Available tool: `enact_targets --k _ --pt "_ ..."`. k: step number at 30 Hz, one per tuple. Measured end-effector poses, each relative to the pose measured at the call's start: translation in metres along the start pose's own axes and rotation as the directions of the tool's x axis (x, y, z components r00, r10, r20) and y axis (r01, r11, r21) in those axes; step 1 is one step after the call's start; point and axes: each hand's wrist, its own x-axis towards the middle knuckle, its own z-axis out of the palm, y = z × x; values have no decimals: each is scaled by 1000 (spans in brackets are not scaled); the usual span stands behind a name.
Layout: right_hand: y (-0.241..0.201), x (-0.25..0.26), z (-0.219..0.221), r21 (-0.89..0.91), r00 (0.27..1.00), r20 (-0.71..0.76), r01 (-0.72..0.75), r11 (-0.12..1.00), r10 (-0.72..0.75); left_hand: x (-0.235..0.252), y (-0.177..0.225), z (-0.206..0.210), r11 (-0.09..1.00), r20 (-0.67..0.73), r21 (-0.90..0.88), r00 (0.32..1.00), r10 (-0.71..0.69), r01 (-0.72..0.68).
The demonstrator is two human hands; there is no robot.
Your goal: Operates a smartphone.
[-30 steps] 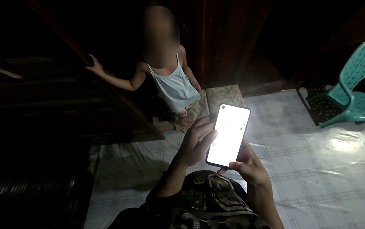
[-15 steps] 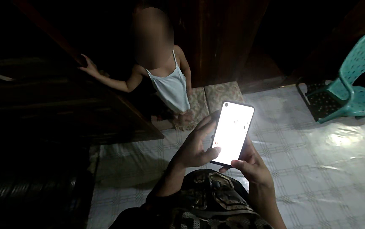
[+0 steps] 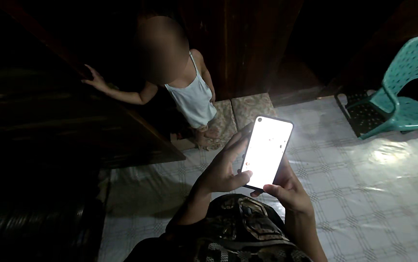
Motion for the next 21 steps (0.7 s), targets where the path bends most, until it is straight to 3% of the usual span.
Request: enact_targets --k 3,6,12,15,21 --pt "0 0 0 -8 1000 -13 -4 1000 4 1 0 0 1000 -21 -20 1000 0 0" --pt "0 -1 3 -45 999 -45 -28 999 26 1 -1 1 999 -144 -11 988 -53 52" --pt "8 -2 8 -201 995 -22 -99 975 96 5 -10 0 920 -369 357 929 -22 163" --pt "8 -1 10 -204 995 -7 -97 974 97 3 -11 0 880 -389 433 921 -15 197" --pt "7 -4 8 -99 996 20 -90 991 92 -1 -6 -1 890 -348 440 936 45 121"
